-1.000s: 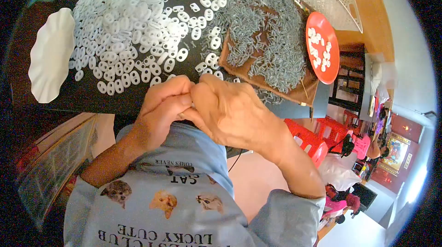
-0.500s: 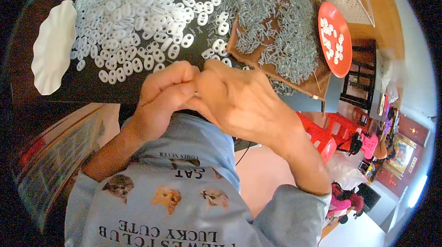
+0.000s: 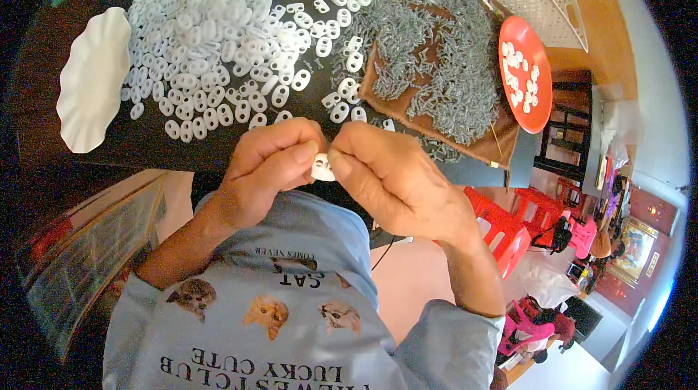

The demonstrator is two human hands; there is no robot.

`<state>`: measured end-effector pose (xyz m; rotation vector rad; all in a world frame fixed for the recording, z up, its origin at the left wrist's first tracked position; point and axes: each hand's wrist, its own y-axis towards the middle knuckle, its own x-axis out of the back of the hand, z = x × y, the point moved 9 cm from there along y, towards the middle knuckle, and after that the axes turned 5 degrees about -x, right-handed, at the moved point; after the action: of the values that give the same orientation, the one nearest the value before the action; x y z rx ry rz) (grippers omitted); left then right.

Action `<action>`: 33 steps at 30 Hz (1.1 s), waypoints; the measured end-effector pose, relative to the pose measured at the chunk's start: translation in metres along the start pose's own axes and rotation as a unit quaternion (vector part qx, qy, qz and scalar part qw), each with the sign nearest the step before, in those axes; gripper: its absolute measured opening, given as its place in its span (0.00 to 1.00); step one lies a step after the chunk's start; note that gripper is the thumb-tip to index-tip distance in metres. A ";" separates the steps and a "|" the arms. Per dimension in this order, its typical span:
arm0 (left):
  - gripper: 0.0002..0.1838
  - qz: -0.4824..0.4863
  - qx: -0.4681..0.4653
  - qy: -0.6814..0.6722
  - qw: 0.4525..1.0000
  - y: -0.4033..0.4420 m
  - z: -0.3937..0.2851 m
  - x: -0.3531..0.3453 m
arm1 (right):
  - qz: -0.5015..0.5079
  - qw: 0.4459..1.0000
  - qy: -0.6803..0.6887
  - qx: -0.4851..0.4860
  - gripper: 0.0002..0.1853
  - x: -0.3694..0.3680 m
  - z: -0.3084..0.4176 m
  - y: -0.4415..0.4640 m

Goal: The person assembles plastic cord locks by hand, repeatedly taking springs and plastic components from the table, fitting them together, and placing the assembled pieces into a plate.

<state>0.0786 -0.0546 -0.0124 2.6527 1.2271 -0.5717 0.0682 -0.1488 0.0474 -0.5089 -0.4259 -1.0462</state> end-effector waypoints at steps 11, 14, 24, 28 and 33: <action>0.13 -0.005 -0.005 0.024 1.000 0.002 -0.001 -0.001 | -0.137 0.944 -0.270 0.129 0.14 -0.005 0.029 -0.008; 0.13 0.012 -0.013 0.064 0.998 0.002 -0.003 0.000 | -0.126 0.960 -0.227 0.101 0.13 -0.006 0.023 -0.008; 0.14 0.002 -0.039 0.102 0.994 0.002 -0.004 -0.004 | -0.036 0.999 -0.020 -0.021 0.07 0.006 0.001 -0.009; 0.14 -0.019 -0.004 0.007 1.000 0.002 -0.002 -0.004 | -0.315 0.941 0.039 -0.121 0.11 0.096 -0.032 -0.054; 0.13 0.027 -0.034 0.084 0.995 0.001 0.001 -0.008 | -0.437 0.867 -0.120 -0.206 0.19 0.198 -0.096 -0.089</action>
<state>0.0744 -0.0607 -0.0097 2.7135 1.1884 -0.2963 0.0845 -0.3802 0.0975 -0.8692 -0.6866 -1.9903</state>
